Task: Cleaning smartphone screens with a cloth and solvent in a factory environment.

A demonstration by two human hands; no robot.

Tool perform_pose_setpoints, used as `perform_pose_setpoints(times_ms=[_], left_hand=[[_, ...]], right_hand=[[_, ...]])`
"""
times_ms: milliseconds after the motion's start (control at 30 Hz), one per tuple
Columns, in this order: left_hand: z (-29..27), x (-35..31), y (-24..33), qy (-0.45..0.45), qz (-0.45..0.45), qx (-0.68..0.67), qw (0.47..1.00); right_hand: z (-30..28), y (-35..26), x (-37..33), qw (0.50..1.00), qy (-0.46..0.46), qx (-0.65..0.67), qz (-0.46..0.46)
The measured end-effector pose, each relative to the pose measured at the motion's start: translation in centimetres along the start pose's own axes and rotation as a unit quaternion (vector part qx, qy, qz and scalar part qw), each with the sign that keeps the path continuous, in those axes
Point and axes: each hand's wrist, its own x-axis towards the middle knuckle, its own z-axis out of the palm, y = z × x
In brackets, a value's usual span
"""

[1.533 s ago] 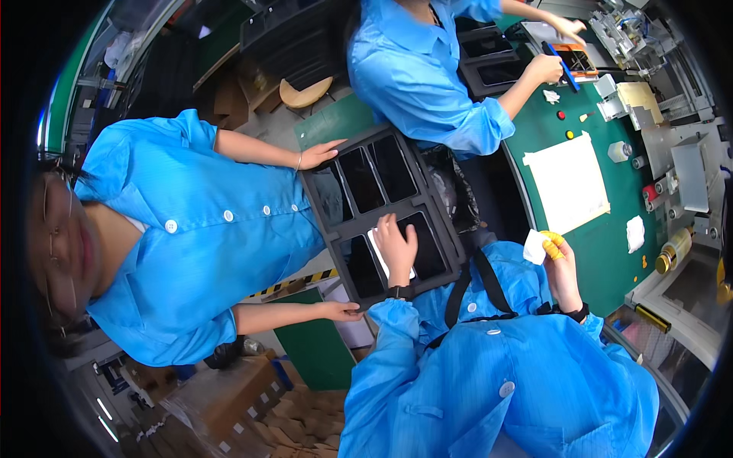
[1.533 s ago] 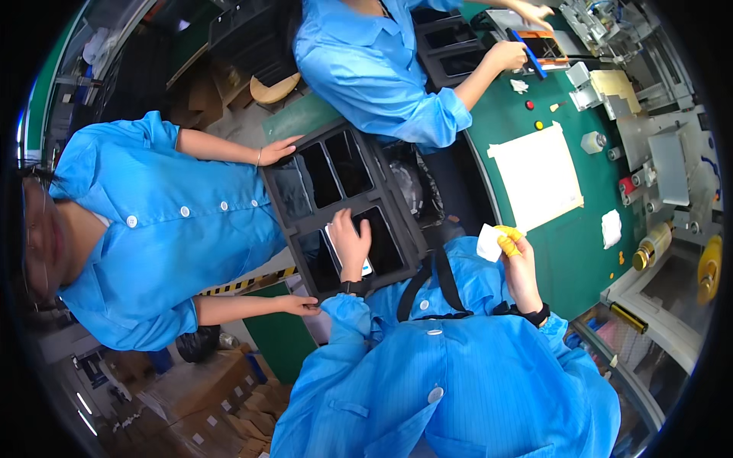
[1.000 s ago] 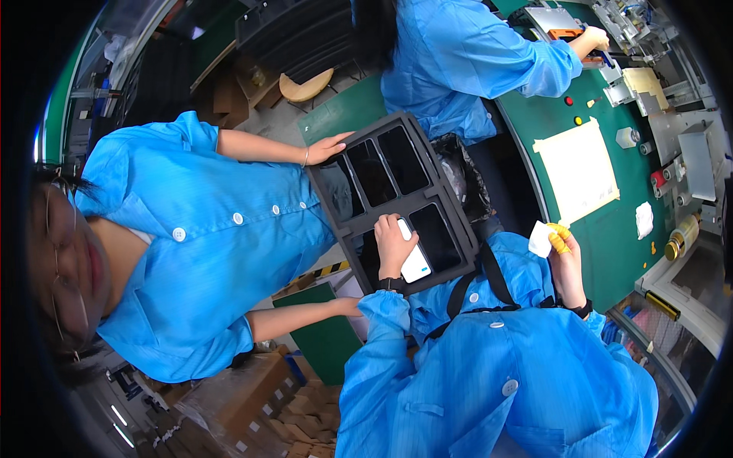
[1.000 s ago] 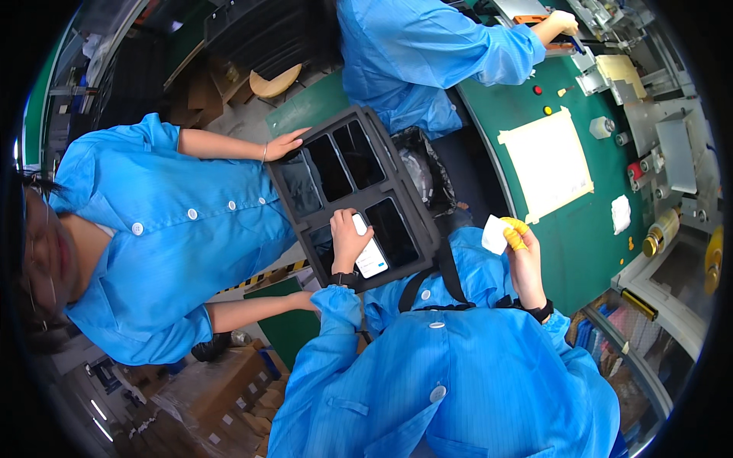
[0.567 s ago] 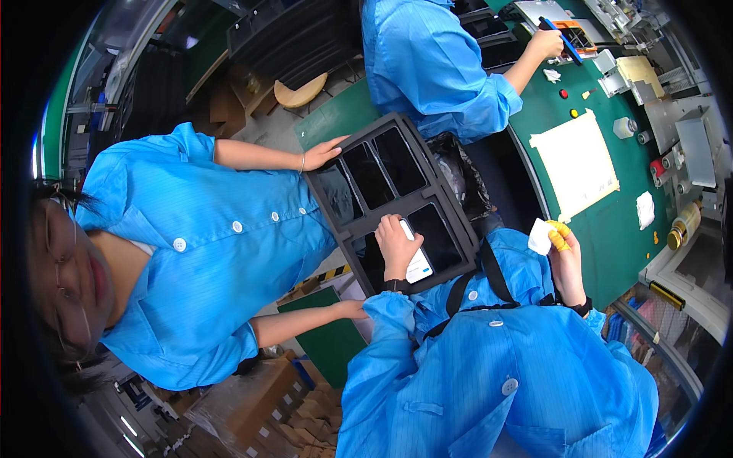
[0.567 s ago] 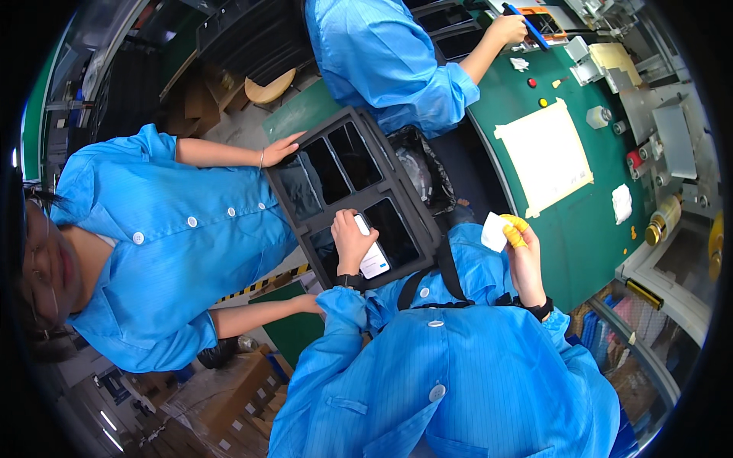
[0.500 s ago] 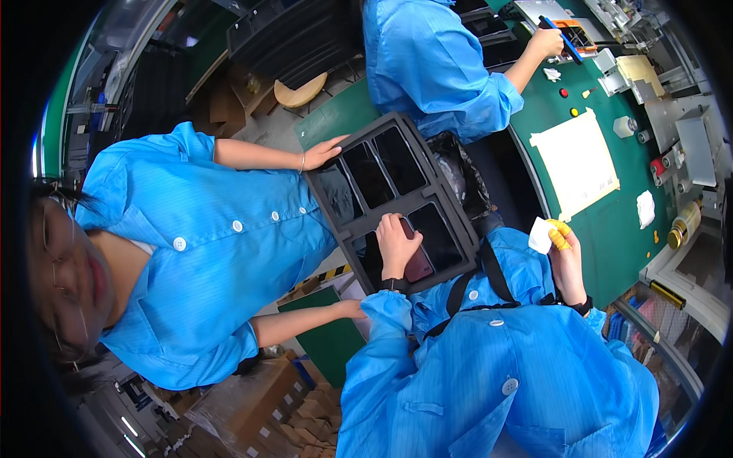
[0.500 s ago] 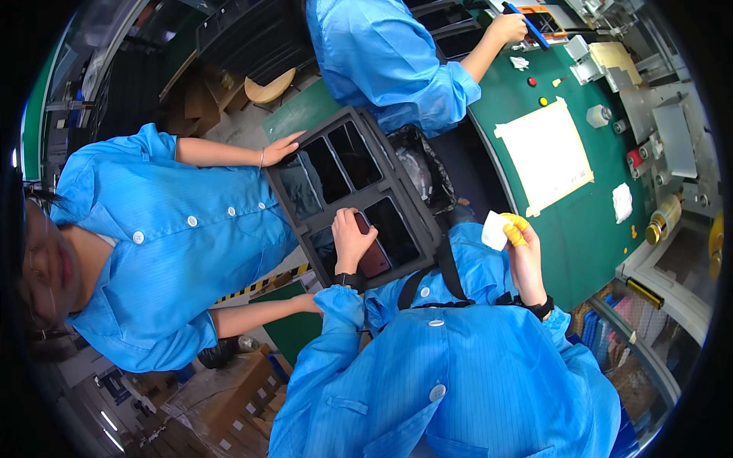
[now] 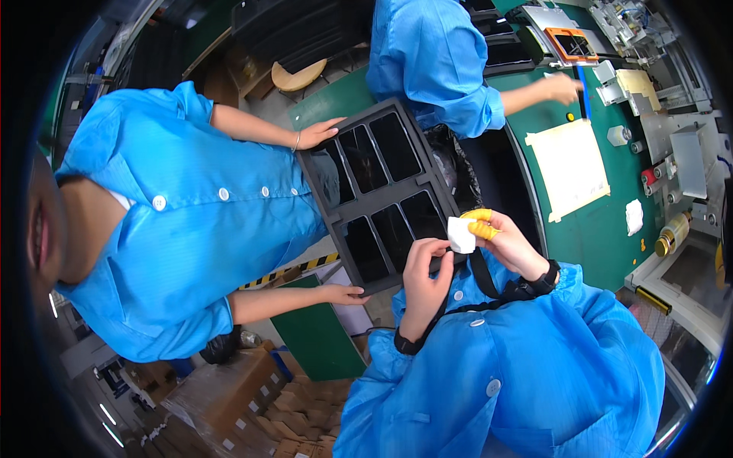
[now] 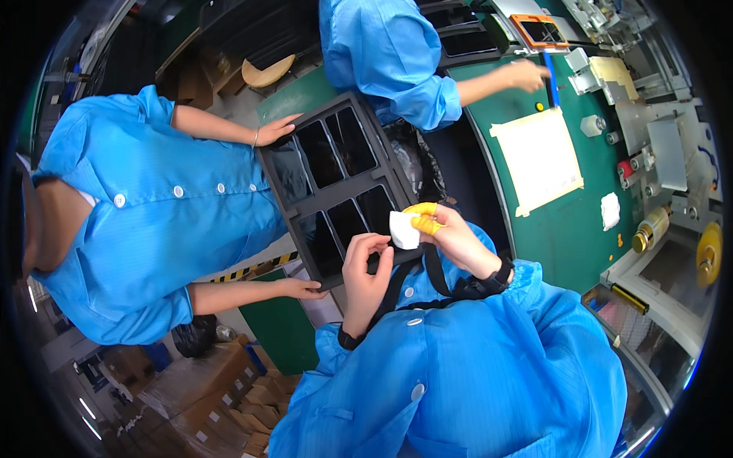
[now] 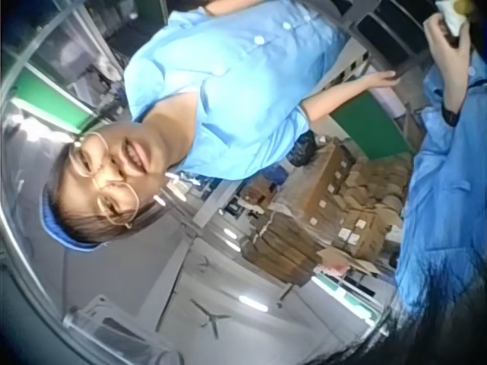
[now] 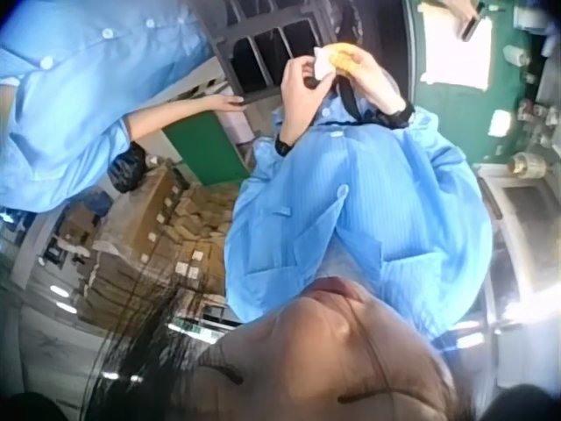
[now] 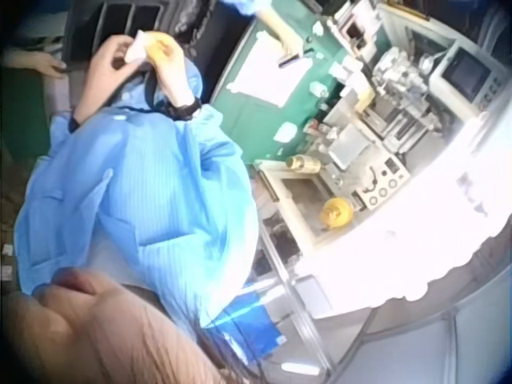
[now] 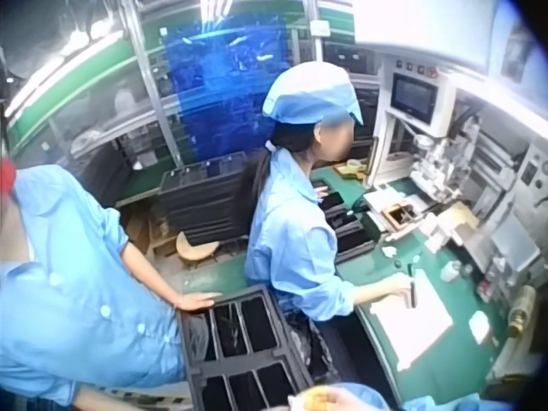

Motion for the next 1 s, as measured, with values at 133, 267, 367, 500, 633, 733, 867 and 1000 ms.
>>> perform_pose_setpoints(times_ms=[133,267,367,500,633,733,867,1000], left_hand=[[1.2,-1.4,-0.2,0.044,-0.040,0.022,0.998],[2.2,-3.2,-0.6,0.072,-0.120,-0.077,0.987],[2.7,-4.1,-1.2,0.098,-0.153,-0.140,0.973],[3.2,-5.2,-1.8,0.103,-0.190,-0.209,0.954],[3.8,-6.1,-3.0,0.128,-0.208,-0.181,0.953],[3.2,-7.2,-6.2,0.162,-0.207,-0.063,0.963],[2.5,-9.2,-11.0,0.216,-0.221,0.039,0.950],[2.7,-9.2,-13.0,0.244,-0.179,0.160,0.940]], right_hand=[[0.8,0.9,-0.2,0.999,-0.045,0.004,0.024],[0.7,1.3,-0.6,0.997,-0.063,-0.025,0.036],[0.6,1.4,-0.9,0.995,-0.064,-0.079,0.009],[1.3,0.7,-1.1,0.987,-0.066,-0.142,0.043],[0.4,1.0,0.4,0.972,-0.056,-0.225,0.032],[-1.6,1.1,3.5,0.952,-0.050,-0.301,0.030],[-3.7,2.5,9.1,0.788,-0.095,-0.571,-0.208],[-3.0,5.3,12.6,0.737,-0.162,-0.600,-0.266]])
